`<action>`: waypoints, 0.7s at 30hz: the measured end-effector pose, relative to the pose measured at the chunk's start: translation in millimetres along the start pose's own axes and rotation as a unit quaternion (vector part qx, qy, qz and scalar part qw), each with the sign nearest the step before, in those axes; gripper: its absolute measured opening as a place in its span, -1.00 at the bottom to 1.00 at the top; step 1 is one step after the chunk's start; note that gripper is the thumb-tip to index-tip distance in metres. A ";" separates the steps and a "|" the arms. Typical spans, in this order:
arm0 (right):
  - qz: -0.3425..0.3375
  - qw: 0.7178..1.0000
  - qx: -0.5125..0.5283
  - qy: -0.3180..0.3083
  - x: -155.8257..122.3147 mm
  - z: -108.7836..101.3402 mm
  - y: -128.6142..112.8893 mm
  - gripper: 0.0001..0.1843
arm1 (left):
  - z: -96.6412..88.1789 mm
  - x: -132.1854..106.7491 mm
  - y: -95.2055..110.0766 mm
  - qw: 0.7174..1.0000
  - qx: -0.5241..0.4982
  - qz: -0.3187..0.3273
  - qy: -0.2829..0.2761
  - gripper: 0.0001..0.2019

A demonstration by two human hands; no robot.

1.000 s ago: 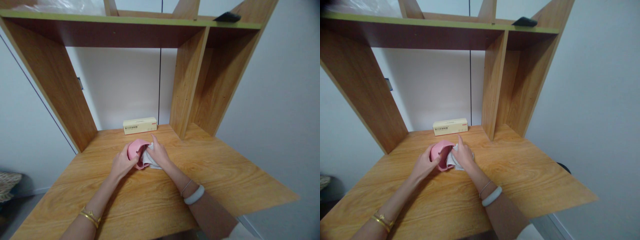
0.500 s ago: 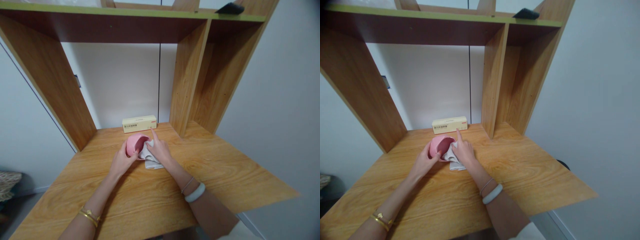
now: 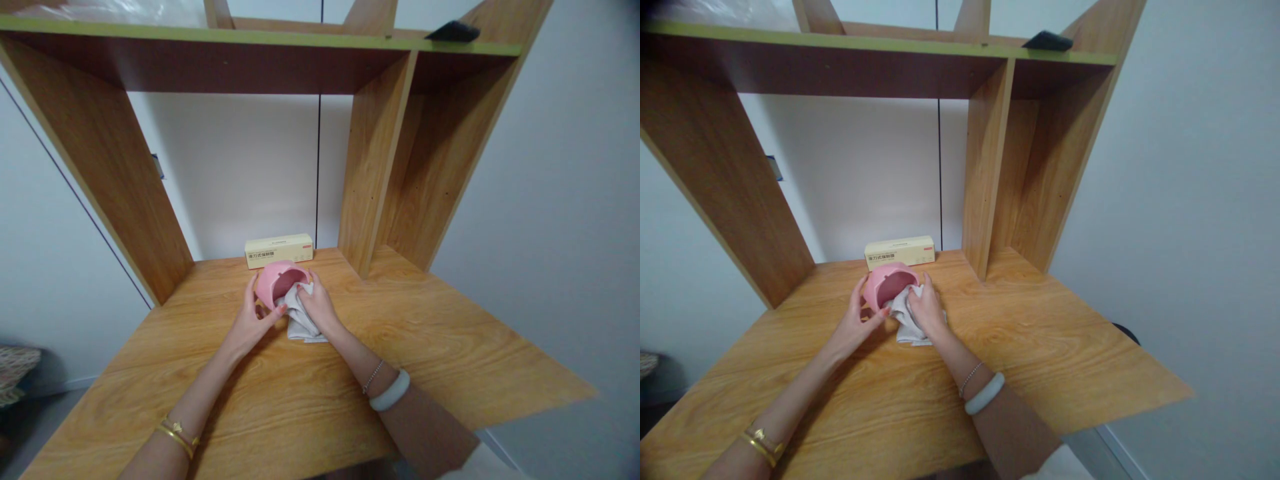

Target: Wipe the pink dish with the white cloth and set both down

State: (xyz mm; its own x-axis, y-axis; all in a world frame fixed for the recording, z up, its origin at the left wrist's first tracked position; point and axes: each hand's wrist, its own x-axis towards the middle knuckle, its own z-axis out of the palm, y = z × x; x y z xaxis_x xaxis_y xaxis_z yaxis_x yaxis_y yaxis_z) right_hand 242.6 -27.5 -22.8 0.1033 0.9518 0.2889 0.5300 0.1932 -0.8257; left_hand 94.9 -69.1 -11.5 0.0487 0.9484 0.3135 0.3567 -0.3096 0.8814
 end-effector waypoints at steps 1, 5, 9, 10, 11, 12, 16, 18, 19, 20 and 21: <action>-0.002 1.000 0.030 -0.001 0.6 3.1 1.2 -0.46 | 2.8 -0.6 0.4 1.000 -0.011 0.003 -0.008 -0.16; -0.001 1.000 -0.001 -0.014 2.5 3.0 0.8 -0.37 | 7.3 -1.4 -1.3 1.000 0.008 0.025 0.008 -0.19; -0.007 0.987 -0.155 -0.037 2.0 -15.8 -7.6 -0.22 | 1.4 1.1 -6.3 0.999 0.025 0.026 0.005 -0.27; -0.028 0.981 -0.185 -0.046 1.2 -21.3 -10.5 -0.22 | -1.2 1.9 -6.6 0.999 0.030 0.024 -0.004 -0.29; -0.056 0.975 -0.209 -0.053 0.1 -26.2 -13.6 -0.23 | -4.4 2.5 -6.3 0.999 0.037 0.023 -0.013 -0.30; -0.087 0.968 -0.227 -0.058 -1.2 -30.2 -16.5 -0.24 | -7.9 2.9 -5.4 0.998 0.045 0.025 -0.020 -0.32; -0.150 0.952 -0.256 -0.078 -6.5 -33.2 -22.4 -0.23 | -22.7 1.9 0.6 0.992 0.112 0.055 -0.032 -0.34; -0.134 0.955 -0.248 -0.090 -7.4 -28.1 -20.0 -0.20 | -27.3 0.1 2.6 0.983 0.165 0.059 -0.047 -0.32; -0.121 0.960 -0.233 -0.093 -7.2 -24.9 -17.6 -0.20 | -28.1 -0.8 3.0 0.979 0.187 0.057 -0.056 -0.31; -0.105 0.968 -0.209 -0.092 -6.5 -21.5 -14.7 -0.20 | -27.9 -1.4 3.0 0.976 0.200 0.054 -0.061 -0.30; -0.085 0.976 -0.179 -0.086 -5.6 -18.2 -11.6 -0.21 | -26.5 -1.8 2.6 0.976 0.203 0.053 -0.058 -0.29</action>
State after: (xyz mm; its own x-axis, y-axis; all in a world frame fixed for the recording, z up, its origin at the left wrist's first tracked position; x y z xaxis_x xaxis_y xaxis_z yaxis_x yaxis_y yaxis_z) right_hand 251.3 -39.4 -6.0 -0.1389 0.9449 0.2965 0.7904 0.2862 -0.5416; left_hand 71.0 -73.4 -0.5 0.2023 0.9214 0.3318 0.6832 -0.3755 0.6263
